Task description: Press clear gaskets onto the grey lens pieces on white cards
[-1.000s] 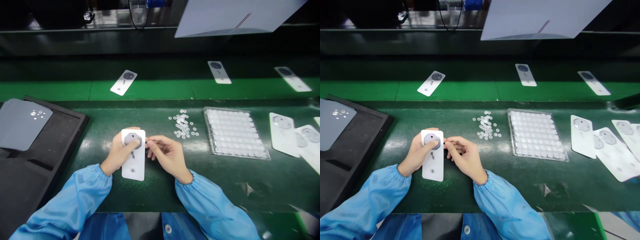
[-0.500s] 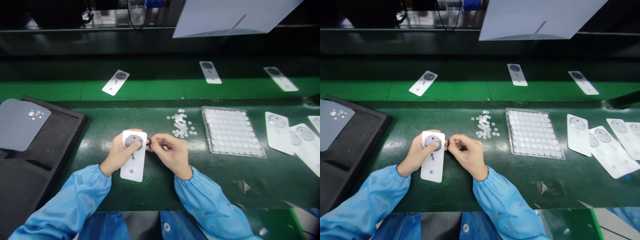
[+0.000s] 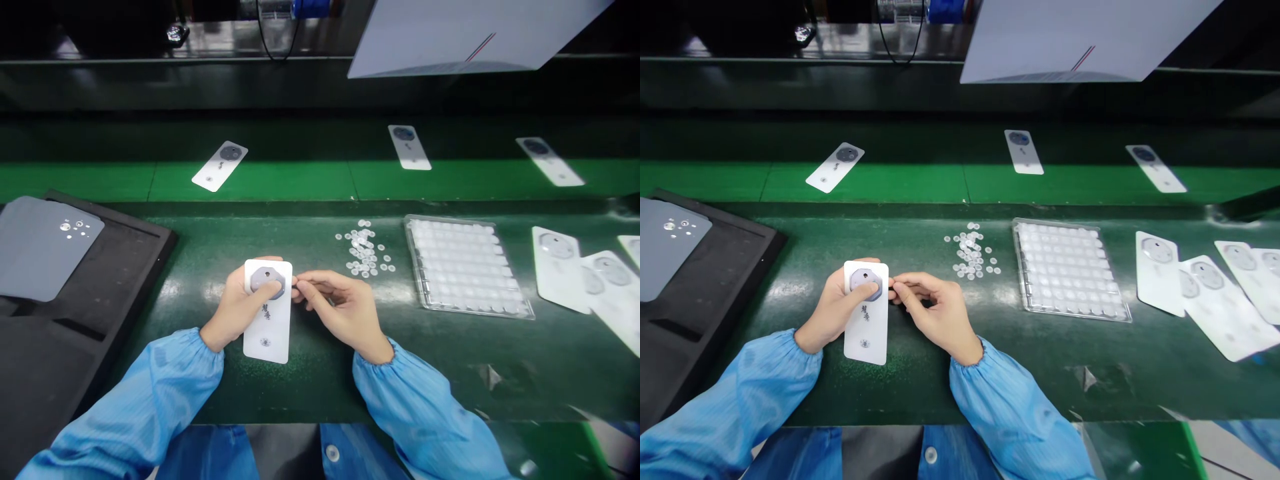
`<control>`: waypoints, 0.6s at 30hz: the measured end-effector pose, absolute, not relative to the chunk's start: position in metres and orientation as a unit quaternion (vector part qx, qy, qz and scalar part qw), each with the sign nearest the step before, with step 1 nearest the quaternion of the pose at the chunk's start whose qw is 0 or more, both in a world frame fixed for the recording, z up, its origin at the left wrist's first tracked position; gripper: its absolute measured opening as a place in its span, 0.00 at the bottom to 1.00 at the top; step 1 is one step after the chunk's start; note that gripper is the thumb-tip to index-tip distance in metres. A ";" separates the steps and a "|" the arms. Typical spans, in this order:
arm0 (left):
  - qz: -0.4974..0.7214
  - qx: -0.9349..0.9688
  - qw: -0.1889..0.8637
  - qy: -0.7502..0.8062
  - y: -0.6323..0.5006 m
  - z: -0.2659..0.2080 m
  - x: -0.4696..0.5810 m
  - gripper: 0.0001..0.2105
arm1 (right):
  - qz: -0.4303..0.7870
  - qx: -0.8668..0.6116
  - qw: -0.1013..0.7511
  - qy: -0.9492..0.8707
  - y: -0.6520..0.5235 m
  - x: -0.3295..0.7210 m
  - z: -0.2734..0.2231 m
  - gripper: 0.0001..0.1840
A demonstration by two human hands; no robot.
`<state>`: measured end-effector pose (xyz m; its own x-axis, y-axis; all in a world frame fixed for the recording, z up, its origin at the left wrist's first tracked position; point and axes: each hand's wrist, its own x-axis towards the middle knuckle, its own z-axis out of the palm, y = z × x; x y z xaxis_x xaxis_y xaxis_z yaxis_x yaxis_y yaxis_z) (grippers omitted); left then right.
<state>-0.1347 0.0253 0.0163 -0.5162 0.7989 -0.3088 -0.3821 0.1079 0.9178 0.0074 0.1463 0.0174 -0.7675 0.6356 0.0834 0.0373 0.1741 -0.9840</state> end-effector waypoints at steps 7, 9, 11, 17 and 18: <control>0.636 0.206 0.439 0.600 0.024 0.017 -0.135 0.19 | 0.545 -0.243 0.264 -0.758 0.142 0.006 0.018 0.11; 0.637 0.207 0.453 0.588 0.025 0.018 -0.133 0.21 | 0.499 -0.255 0.268 -0.784 0.144 0.007 0.017 0.10; 0.645 0.199 0.479 0.560 0.026 0.018 -0.131 0.22 | 0.439 -0.276 0.283 -0.807 0.146 0.008 0.015 0.09; 0.650 0.207 0.449 0.577 0.027 0.019 -0.127 0.17 | 0.317 -0.191 0.355 -0.858 0.148 0.007 0.013 0.13; 0.645 0.224 0.428 0.592 0.027 0.020 -0.127 0.17 | 0.295 -0.162 0.360 -0.870 0.147 0.005 0.013 0.12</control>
